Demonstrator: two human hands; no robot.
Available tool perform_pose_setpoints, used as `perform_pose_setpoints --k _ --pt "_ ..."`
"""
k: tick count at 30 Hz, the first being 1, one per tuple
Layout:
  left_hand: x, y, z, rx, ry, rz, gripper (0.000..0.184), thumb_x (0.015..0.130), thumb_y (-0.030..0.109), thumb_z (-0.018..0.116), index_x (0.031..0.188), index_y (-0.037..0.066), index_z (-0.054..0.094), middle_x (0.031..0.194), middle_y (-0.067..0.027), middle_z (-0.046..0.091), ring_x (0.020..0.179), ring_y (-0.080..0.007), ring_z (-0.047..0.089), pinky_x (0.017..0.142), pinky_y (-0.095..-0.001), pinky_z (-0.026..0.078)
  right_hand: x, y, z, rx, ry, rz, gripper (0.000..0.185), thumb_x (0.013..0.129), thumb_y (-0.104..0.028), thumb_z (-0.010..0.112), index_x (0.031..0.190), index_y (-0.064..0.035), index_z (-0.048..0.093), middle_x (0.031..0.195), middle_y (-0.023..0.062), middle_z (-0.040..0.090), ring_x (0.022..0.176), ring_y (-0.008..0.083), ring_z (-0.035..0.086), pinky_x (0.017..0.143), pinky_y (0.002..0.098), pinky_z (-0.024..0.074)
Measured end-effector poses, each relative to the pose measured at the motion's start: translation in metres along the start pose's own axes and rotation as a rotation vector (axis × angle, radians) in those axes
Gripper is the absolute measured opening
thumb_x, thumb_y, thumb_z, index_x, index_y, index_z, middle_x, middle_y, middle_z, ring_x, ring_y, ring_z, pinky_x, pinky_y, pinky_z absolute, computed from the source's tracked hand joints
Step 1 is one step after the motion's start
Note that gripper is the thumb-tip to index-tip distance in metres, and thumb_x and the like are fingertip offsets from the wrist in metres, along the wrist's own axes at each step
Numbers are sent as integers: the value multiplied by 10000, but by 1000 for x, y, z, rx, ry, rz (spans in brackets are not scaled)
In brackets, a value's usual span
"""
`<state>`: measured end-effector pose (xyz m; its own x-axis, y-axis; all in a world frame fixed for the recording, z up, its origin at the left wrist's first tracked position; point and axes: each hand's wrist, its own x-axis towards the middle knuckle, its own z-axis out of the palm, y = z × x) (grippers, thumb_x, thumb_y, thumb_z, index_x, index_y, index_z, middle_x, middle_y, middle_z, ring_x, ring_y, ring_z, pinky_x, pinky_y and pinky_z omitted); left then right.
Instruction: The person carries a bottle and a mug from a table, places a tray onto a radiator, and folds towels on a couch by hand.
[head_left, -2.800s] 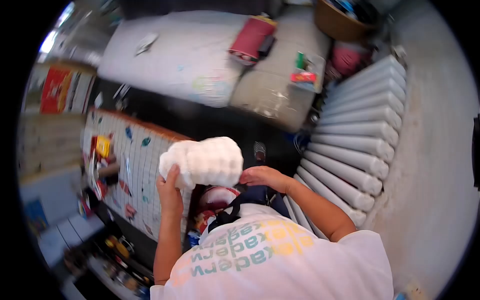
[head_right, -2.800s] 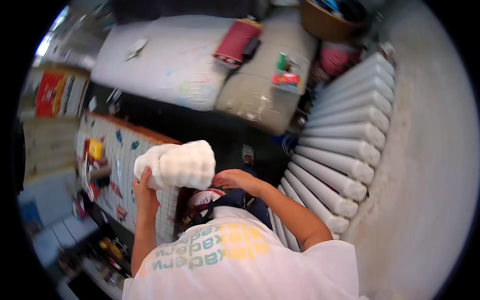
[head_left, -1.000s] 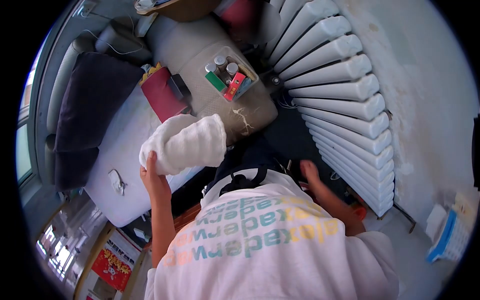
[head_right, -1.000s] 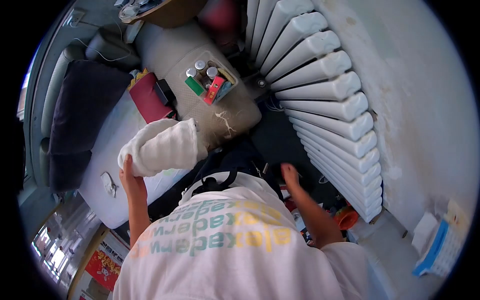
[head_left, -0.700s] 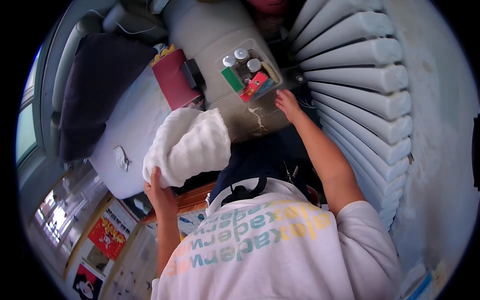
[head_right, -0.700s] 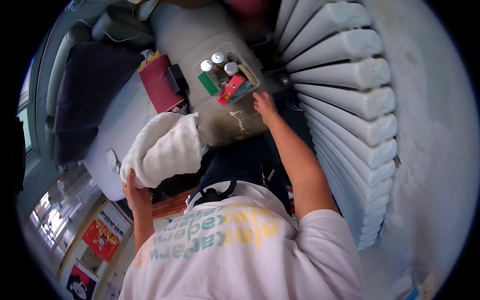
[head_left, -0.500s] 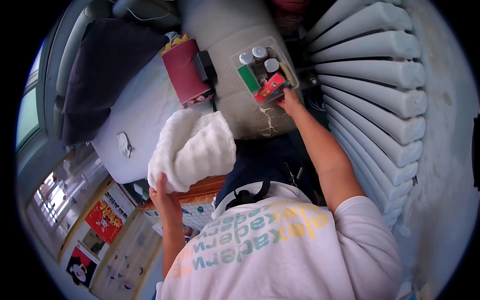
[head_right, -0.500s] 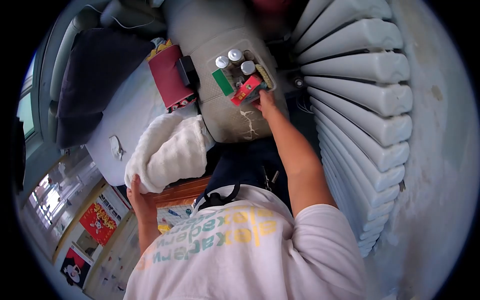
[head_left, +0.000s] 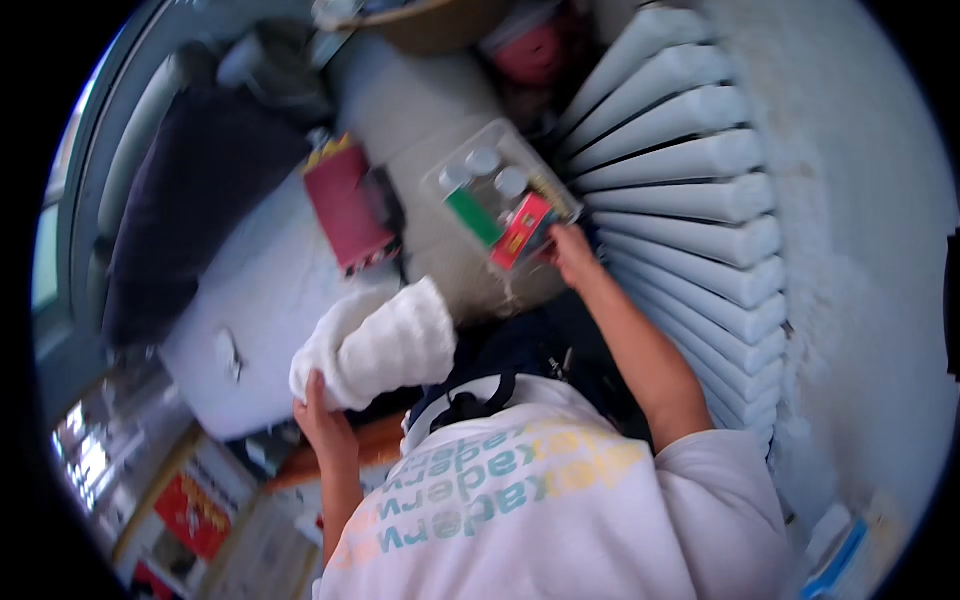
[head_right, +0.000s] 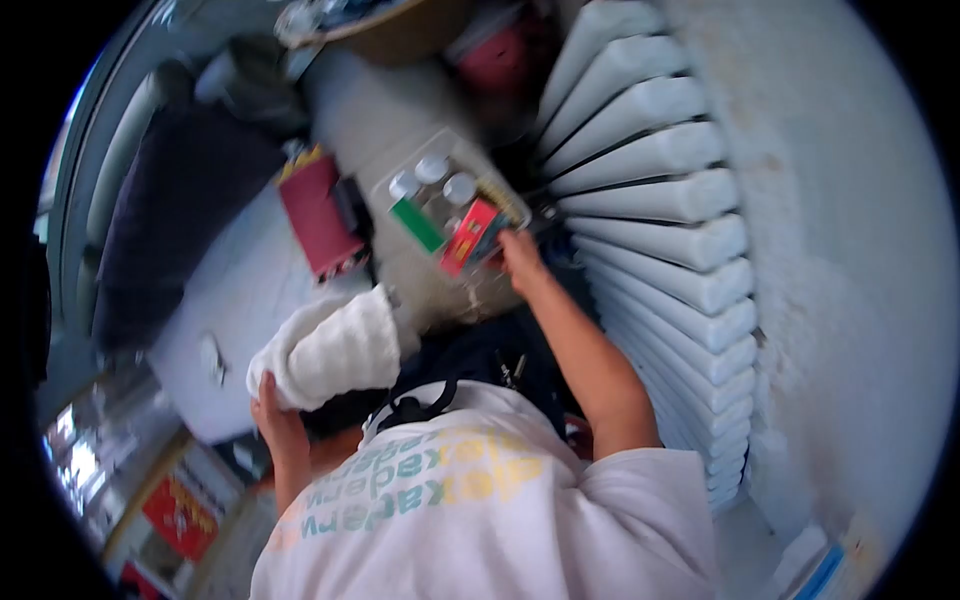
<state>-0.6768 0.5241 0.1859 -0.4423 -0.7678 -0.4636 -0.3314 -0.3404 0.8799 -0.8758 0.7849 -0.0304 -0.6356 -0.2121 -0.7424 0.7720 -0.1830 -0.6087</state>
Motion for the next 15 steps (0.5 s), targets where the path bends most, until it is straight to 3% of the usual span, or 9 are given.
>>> perform_pose_setpoints --k 6,11,15 --pt "15 20 4 -54 -224 57 331 798 213 588 1037 -7 526 975 -83 587 885 -163 571 772 -275 441 -118 -105 -8 -131 -57 -17 220 780 -180 478 956 -67 548 858 53 588 734 162 590 686 326 504" --pt "15 34 7 -95 -336 124 326 790 215 605 1022 -3 535 967 -79 587 868 -148 567 776 -258 426 -189 -189 -40 -85 81 -131 198 785 -178 481 959 -101 535 927 34 574 855 149 566 782 306 465" --pt "17 30 6 -123 -350 131 316 796 210 598 1022 -1 535 962 -75 588 860 -143 569 761 -259 433 -191 -244 -80 37 168 -205 195 781 -145 470 940 -43 517 860 79 575 739 167 593 629 289 532"
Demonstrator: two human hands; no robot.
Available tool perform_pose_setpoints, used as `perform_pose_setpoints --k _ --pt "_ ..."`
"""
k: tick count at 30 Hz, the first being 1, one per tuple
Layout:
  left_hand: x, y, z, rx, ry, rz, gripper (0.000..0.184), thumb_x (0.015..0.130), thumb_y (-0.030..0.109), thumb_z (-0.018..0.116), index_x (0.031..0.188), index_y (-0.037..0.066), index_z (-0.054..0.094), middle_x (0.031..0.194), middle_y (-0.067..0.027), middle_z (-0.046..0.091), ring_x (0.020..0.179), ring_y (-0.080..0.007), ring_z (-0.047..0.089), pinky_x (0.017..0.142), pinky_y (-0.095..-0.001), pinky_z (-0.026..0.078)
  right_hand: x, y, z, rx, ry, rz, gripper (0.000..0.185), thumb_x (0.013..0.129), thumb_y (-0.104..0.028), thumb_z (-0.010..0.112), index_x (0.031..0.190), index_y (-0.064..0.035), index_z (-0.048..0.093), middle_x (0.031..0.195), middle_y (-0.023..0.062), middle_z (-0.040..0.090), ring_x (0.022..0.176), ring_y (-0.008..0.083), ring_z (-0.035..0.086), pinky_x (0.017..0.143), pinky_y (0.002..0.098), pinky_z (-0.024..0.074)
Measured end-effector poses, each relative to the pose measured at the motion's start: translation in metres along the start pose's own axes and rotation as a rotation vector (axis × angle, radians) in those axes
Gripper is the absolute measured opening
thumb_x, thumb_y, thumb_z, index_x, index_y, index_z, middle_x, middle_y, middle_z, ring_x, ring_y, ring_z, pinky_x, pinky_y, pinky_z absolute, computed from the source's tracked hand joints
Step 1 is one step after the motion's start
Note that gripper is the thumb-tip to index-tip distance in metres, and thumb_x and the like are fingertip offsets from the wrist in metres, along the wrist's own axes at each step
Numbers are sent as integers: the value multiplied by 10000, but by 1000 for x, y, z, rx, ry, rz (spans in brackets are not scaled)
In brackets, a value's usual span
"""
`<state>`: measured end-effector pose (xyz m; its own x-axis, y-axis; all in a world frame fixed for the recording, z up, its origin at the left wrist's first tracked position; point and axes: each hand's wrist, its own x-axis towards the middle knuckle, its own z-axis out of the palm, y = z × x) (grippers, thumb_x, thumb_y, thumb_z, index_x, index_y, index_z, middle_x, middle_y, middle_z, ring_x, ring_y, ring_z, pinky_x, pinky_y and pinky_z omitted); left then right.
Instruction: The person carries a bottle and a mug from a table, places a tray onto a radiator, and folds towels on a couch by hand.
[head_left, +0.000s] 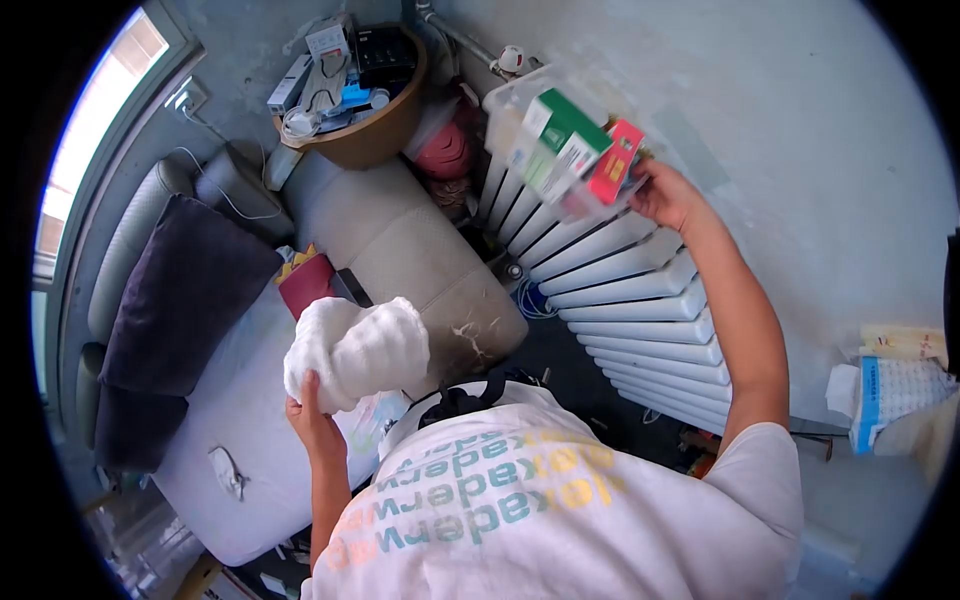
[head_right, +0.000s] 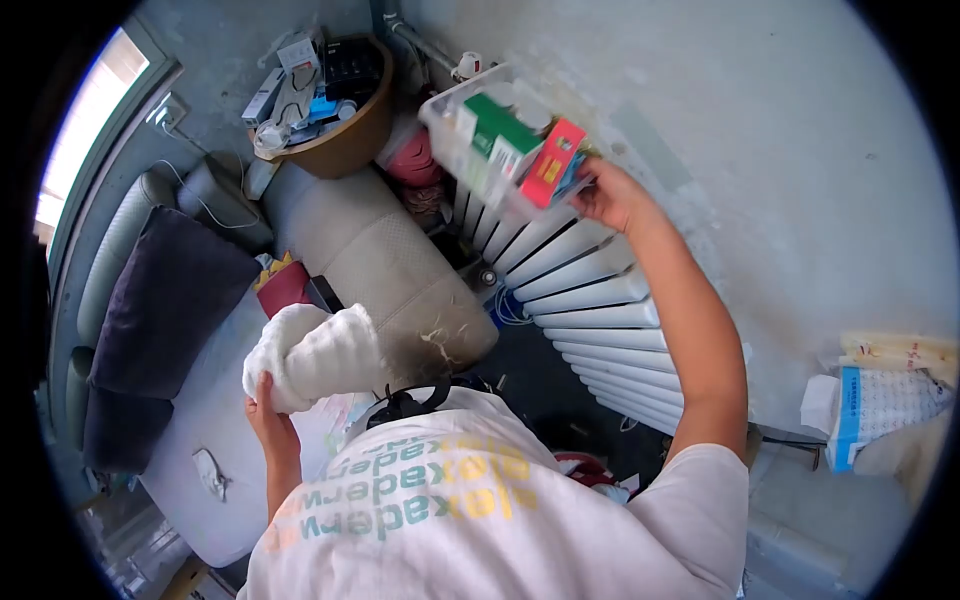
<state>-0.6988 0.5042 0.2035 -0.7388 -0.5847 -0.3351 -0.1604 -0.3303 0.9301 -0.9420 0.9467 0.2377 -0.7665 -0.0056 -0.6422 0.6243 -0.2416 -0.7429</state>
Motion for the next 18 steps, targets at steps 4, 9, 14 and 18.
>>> perform_pose_setpoints --k 4,9,14,18 --pt "2 -1 -2 -14 -6 0 318 797 207 596 1028 -1 530 960 -75 588 853 -143 572 756 -262 441 37 -35 -20 81 46 51 226 784 -117 432 940 37 485 858 141 569 700 216 609 550 253 555" --pt "-5 -3 -2 -12 22 -11 316 797 206 593 1026 -2 529 963 -78 587 857 -146 571 762 -268 443 88 -44 -42 41 107 118 254 806 -167 401 883 58 493 750 179 572 627 222 609 493 246 546" --pt "-15 -8 -2 -29 38 -8 305 797 203 592 1016 -1 529 964 -80 584 865 -150 567 774 -269 438 113 -43 -53 66 183 58 248 821 -202 390 834 16 507 697 157 569 557 192 587 446 222 522" --pt "-19 -11 0 -23 70 -25 313 800 208 590 1023 -2 523 977 -84 579 879 -152 562 783 -272 435 114 -45 -51 -28 237 17 258 819 -247 410 826 -7 502 683 128 566 531 178 567 416 208 500"
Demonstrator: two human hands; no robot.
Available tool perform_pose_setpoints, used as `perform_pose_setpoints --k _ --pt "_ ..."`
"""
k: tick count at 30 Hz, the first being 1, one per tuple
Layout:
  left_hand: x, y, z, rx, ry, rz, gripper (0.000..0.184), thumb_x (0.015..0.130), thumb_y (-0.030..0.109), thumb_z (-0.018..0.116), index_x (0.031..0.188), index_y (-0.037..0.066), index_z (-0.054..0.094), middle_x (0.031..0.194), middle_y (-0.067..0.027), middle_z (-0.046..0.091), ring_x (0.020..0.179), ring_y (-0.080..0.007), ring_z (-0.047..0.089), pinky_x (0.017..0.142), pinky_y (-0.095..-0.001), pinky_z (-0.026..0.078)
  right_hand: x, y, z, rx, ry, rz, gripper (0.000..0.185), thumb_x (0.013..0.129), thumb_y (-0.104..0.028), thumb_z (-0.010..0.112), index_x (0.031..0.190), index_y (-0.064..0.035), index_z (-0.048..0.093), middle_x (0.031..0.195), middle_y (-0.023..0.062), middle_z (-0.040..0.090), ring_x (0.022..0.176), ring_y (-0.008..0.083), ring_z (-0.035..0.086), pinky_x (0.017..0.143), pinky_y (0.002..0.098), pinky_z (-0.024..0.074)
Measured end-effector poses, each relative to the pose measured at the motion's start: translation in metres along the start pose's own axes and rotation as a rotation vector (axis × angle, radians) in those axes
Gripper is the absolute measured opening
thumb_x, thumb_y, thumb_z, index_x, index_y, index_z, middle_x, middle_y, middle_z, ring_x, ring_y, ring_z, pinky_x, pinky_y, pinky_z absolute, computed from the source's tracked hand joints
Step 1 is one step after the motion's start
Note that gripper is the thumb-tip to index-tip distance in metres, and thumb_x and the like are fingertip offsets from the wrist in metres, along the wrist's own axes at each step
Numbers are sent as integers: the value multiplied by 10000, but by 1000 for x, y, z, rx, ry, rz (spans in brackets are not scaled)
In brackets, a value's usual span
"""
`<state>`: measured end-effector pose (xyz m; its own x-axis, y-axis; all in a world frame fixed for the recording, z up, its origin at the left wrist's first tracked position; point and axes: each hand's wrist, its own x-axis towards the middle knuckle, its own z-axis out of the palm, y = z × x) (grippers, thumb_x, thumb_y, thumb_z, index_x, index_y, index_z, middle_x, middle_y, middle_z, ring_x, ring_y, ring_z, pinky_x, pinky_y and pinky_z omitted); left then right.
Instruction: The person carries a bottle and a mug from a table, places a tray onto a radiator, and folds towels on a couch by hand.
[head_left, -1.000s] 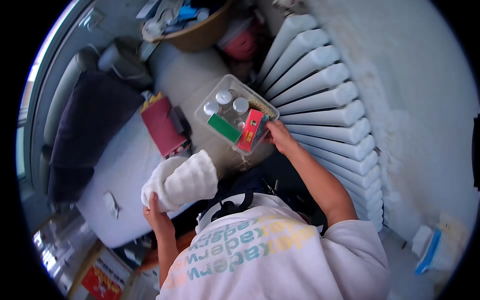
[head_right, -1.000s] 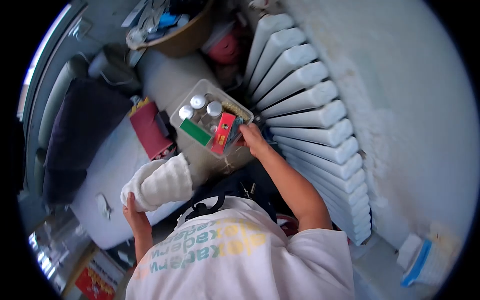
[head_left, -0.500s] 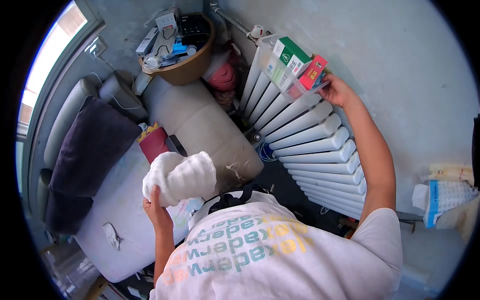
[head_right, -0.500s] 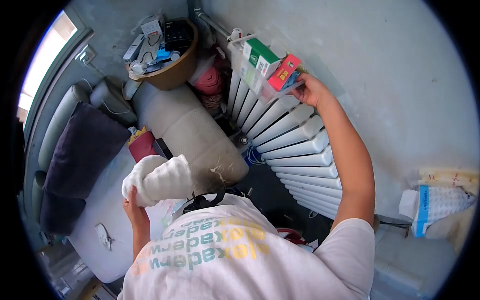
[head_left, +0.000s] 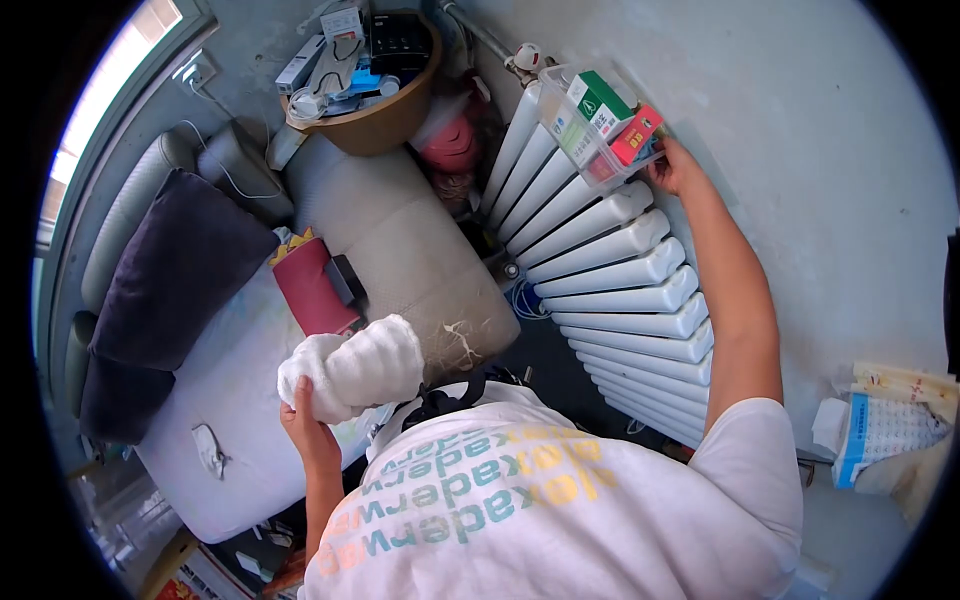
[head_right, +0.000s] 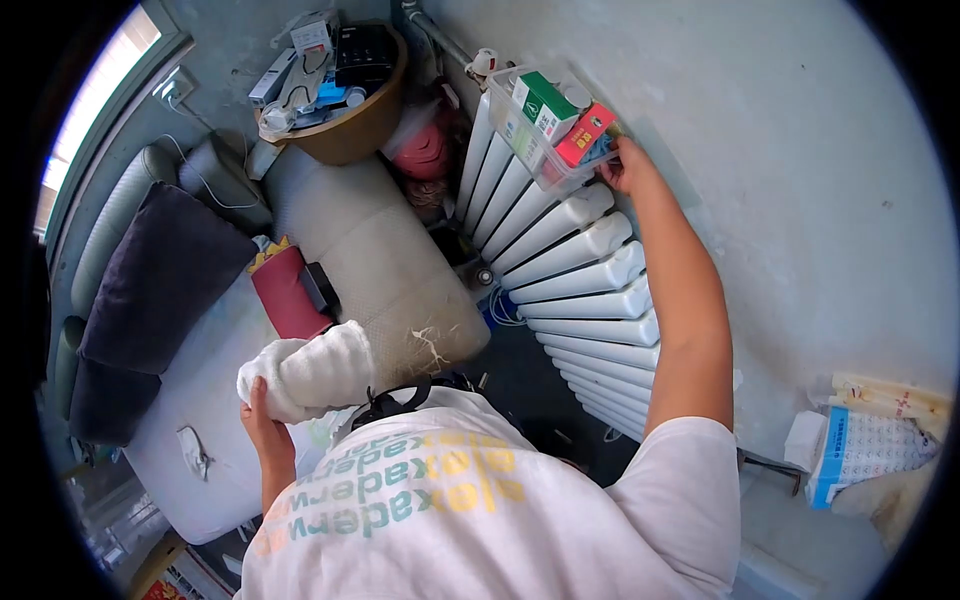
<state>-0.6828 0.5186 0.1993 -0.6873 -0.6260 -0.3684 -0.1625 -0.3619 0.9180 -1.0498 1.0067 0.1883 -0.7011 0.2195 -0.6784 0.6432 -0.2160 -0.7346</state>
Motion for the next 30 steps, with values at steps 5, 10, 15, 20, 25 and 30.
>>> perform_pose_setpoints --k 5,10,15,20,25,30 --pt "-6 5 1 0 -10 18 329 799 206 593 1040 -4 515 989 -85 577 887 -156 561 786 -274 433 -24 9 11 53 58 -136 263 800 -272 448 869 -21 487 762 118 556 571 185 565 442 212 506" --pt "-9 0 2 11 14 9 330 794 196 598 1044 -3 515 995 -90 578 898 -161 566 788 -274 439 -18 7 5 1 -101 -112 232 797 -236 470 898 -28 477 812 103 535 694 205 580 517 251 532" --pt "-7 -5 2 62 22 -49 315 793 193 599 1033 4 520 984 -90 586 894 -161 574 785 -274 447 -54 33 38 3 -92 -200 150 803 -133 454 899 -22 483 864 108 545 746 209 576 631 316 536" --pt "6 -6 10 120 18 -94 327 791 199 600 1038 1 518 984 -91 586 900 -164 572 789 -279 446 -84 62 83 -18 -212 -188 155 800 -149 467 901 -33 493 846 81 546 784 190 552 665 335 509" --pt "16 -7 19 159 59 -149 362 790 192 596 1064 -24 498 1009 -100 573 914 -172 563 797 -285 436 -51 114 123 14 -302 -39 181 811 -164 436 913 -29 500 850 90 551 762 194 564 651 335 514" --pt "24 -16 12 192 143 -225 386 781 164 595 1083 -46 479 1035 -111 556 937 -176 547 811 -295 423 3 183 140 56 -253 60 208 814 -156 414 926 -5 503 840 105 559 726 197 583 612 320 523"
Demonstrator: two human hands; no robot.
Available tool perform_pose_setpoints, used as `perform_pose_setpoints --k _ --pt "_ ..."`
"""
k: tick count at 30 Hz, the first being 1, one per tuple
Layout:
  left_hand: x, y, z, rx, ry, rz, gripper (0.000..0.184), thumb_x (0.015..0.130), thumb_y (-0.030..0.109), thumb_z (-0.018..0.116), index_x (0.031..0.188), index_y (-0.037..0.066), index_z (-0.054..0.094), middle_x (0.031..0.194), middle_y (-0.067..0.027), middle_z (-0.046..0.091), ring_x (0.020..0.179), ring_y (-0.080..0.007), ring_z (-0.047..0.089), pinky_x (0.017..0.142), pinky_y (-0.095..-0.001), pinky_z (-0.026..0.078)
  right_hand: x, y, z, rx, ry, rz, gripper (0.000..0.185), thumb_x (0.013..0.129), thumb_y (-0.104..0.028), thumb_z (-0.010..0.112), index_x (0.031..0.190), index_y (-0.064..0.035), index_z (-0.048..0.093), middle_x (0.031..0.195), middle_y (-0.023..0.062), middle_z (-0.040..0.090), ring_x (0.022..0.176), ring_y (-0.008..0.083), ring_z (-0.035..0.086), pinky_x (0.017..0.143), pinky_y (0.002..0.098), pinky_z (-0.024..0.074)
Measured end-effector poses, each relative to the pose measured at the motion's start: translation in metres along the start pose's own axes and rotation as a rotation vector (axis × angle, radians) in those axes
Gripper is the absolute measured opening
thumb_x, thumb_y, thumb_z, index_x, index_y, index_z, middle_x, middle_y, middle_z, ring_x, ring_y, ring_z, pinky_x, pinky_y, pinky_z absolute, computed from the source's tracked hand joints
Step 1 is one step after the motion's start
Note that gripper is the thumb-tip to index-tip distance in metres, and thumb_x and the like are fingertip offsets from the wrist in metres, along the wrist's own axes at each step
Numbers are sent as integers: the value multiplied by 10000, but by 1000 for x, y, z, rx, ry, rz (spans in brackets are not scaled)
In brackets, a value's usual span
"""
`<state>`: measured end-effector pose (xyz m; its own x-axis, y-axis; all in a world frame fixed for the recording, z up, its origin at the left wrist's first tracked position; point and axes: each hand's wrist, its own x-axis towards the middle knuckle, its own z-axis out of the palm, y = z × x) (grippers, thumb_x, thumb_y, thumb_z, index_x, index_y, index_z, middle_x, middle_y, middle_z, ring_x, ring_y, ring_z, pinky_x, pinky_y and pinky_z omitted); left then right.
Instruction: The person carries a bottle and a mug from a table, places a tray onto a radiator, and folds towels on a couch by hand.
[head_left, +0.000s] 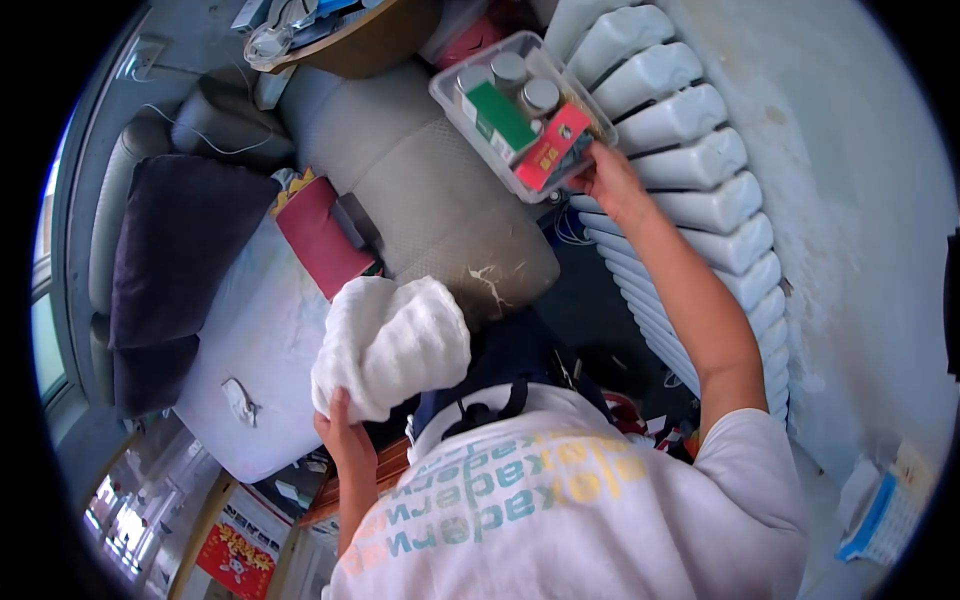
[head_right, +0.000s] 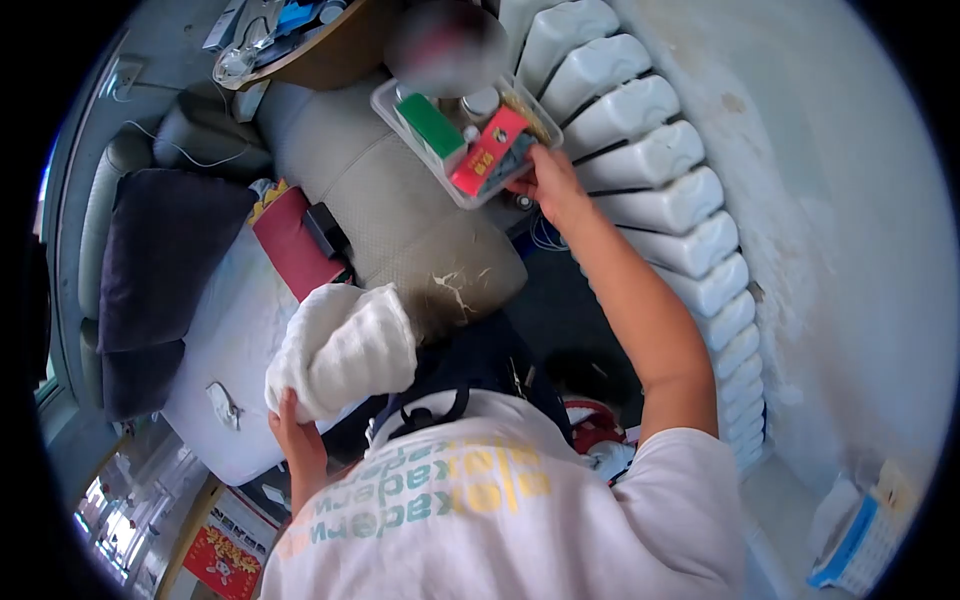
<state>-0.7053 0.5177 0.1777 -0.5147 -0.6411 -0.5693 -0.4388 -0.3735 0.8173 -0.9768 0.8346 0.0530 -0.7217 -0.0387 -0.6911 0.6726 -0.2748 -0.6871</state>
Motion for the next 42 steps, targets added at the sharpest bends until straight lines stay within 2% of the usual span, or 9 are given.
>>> perform_pose_setpoints --k 9,16,17,20,24,28,33,36,42 --pt "4 -27 11 50 -52 -216 465 709 154 657 1084 -52 473 1027 -111 555 924 -194 546 837 -324 414 128 114 -48 27 149 98 191 783 -114 423 909 3 508 775 118 583 612 205 596 526 312 527" --pt "10 -36 27 107 -47 -310 460 678 158 687 1060 -22 504 991 -94 577 902 -194 556 833 -316 403 196 174 -67 13 183 139 207 810 -158 434 960 -27 487 835 104 584 668 202 597 584 328 519" --pt "11 -44 19 222 -67 -376 607 676 206 659 1172 -25 398 1109 -122 515 1010 -236 515 881 -342 396 208 185 -74 18 162 145 211 815 -171 438 965 -33 489 841 100 584 676 199 597 588 327 519" --pt "20 -52 29 242 -27 -423 613 662 198 675 1165 -23 404 1091 -123 523 997 -237 523 876 -345 402 226 196 -75 88 208 143 198 811 -156 437 960 -42 497 808 91 586 643 200 594 540 321 514" --pt "33 -43 39 139 -25 -429 410 667 137 693 1013 -18 536 949 -72 594 860 -173 563 802 -297 413 220 197 -73 107 257 105 187 822 -159 433 968 -62 498 791 71 585 632 189 586 517 308 501" --pt "42 -35 44 138 -60 -485 400 671 132 688 1011 -15 537 944 -67 593 851 -166 559 794 -296 413 203 189 -59 89 308 51 190 826 -197 460 970 -79 502 788 50 579 634 158 574 506 280 480" --pt "49 -37 49 147 -81 -523 392 672 131 685 1007 -7 537 944 -61 591 852 -165 555 791 -296 412 186 192 -40 79 306 288 296 840 -312 484 1069 -124 463 1009 30 547 928 163 547 793 382 455" --pt "52 -35 48 139 -74 -518 395 674 129 682 1015 -4 533 954 -64 589 862 -167 552 789 -295 411 186 193 -28 204 211 416 322 865 -324 454 1126 -134 444 1073 44 536 981 180 537 836 403 436" --pt "58 -33 59 116 -100 -556 418 670 137 689 1029 -2 526 949 -65 587 873 -176 553 806 -304 411 209 215 -32 166 353 374 329 851 -271 466 1148 -133 430 1047 92 547 888 227 584 704 424 500"
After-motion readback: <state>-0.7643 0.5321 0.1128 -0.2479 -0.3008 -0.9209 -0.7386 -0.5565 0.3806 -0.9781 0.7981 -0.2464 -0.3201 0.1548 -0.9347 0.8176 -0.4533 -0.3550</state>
